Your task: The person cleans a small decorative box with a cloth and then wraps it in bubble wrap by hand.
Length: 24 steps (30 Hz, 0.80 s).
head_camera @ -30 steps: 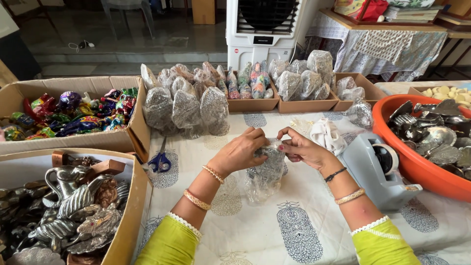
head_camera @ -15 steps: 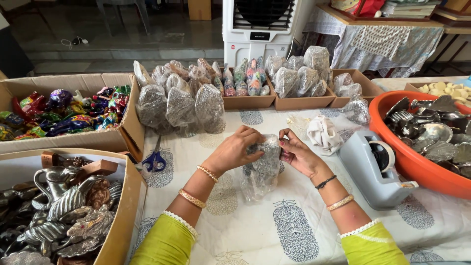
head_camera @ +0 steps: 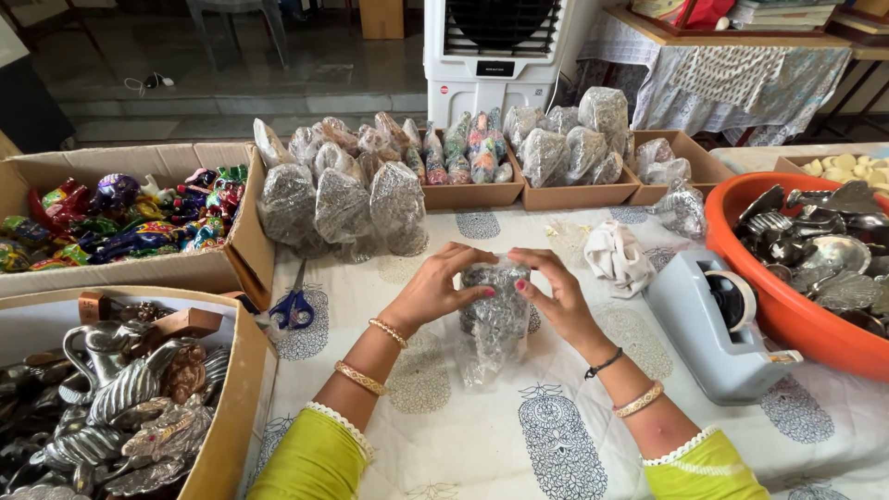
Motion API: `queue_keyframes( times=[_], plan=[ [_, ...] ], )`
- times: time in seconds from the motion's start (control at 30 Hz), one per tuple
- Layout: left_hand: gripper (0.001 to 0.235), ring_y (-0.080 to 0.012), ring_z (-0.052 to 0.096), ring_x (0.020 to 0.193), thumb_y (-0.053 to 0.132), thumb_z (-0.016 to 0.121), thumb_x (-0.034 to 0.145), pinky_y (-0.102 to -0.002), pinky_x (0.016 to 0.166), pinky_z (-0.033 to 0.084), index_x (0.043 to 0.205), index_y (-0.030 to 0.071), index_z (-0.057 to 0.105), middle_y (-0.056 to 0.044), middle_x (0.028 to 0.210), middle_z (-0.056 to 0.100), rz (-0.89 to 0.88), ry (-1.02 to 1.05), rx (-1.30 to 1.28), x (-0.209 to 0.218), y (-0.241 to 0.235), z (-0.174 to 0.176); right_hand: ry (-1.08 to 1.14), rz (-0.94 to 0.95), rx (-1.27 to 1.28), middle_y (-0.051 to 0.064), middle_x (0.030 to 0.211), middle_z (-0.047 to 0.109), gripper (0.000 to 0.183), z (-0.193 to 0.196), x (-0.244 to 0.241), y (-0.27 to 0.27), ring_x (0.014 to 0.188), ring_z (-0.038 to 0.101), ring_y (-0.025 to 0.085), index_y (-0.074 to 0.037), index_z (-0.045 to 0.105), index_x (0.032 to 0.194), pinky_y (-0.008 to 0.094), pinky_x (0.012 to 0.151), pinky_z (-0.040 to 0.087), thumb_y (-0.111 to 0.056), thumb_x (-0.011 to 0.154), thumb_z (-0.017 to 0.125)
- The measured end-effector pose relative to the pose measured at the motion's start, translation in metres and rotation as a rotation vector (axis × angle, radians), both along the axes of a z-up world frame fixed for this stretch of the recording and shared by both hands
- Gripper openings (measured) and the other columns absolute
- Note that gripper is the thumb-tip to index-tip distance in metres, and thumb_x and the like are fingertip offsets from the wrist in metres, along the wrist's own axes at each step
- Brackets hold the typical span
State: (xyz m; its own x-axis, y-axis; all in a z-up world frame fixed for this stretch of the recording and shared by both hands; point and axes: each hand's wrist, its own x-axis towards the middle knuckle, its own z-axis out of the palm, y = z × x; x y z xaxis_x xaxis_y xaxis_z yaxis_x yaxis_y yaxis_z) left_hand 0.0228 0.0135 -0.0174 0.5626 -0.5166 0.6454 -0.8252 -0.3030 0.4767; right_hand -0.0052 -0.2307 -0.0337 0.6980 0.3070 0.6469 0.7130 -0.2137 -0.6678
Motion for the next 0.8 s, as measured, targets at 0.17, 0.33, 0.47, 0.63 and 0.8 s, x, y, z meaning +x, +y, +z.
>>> queue_keyframes(
  times=[0.17, 0.33, 0.47, 0.63, 0.8],
  plan=[
    [0.042, -0.0281, 0.064, 0.119, 0.028, 0.083, 0.083, -0.041, 0.101, 0.053, 0.119, 0.010, 0.071, -0.006, 0.121, 0.075, -0.008, 0.010, -0.063, 0.002, 0.000, -0.006, 0.052, -0.045, -0.006, 0.007, 0.132, 0.064, 0.036, -0.005, 0.002, 0.004, 0.129, 0.057, 0.018, -0.005, 0.067, 0.129, 0.033, 0.114, 0.041, -0.024, 0.098, 0.067],
    [0.040, -0.0280, 0.063, 0.119, 0.026, 0.081, 0.084, -0.039, 0.097, 0.054, 0.119, 0.010, 0.071, -0.007, 0.119, 0.073, 0.004, 0.067, -0.082, 0.005, -0.003, -0.011, 0.066, -0.053, 0.022, 0.007, 0.126, 0.066, 0.032, -0.008, 0.003, 0.005, 0.124, 0.060, 0.018, -0.004, 0.069, 0.123, 0.032, 0.110, 0.044, -0.023, 0.097, 0.068],
    [0.037, -0.0312, 0.060, 0.121, 0.024, 0.081, 0.086, -0.043, 0.101, 0.052, 0.118, 0.009, 0.071, -0.009, 0.125, 0.071, 0.002, -0.049, -0.088, 0.005, -0.004, -0.015, 0.023, -0.061, 0.013, 0.008, 0.123, 0.067, 0.029, -0.008, 0.002, 0.006, 0.122, 0.061, 0.019, -0.003, 0.070, 0.119, 0.033, 0.110, 0.045, -0.023, 0.098, 0.068],
    [0.043, -0.0229, 0.062, 0.122, 0.031, 0.074, 0.090, -0.038, 0.089, 0.055, 0.126, 0.011, 0.063, -0.009, 0.138, 0.062, -0.088, 0.245, -0.123, 0.006, -0.002, -0.021, -0.046, -0.109, -0.040, 0.007, 0.125, 0.066, 0.030, -0.007, -0.002, 0.011, 0.124, 0.060, 0.020, -0.005, 0.068, 0.121, 0.034, 0.112, 0.044, -0.027, 0.100, 0.065],
    [0.046, -0.0179, 0.066, 0.111, 0.034, 0.074, 0.091, -0.035, 0.086, 0.055, 0.129, 0.011, 0.061, -0.005, 0.130, 0.068, -0.008, 0.392, -0.257, 0.019, -0.009, -0.038, -0.100, -0.194, -0.132, 0.011, 0.146, 0.049, 0.052, -0.012, 0.002, 0.011, 0.142, 0.039, 0.026, -0.004, 0.054, 0.139, 0.041, 0.120, 0.030, -0.042, 0.103, 0.055]
  ],
)
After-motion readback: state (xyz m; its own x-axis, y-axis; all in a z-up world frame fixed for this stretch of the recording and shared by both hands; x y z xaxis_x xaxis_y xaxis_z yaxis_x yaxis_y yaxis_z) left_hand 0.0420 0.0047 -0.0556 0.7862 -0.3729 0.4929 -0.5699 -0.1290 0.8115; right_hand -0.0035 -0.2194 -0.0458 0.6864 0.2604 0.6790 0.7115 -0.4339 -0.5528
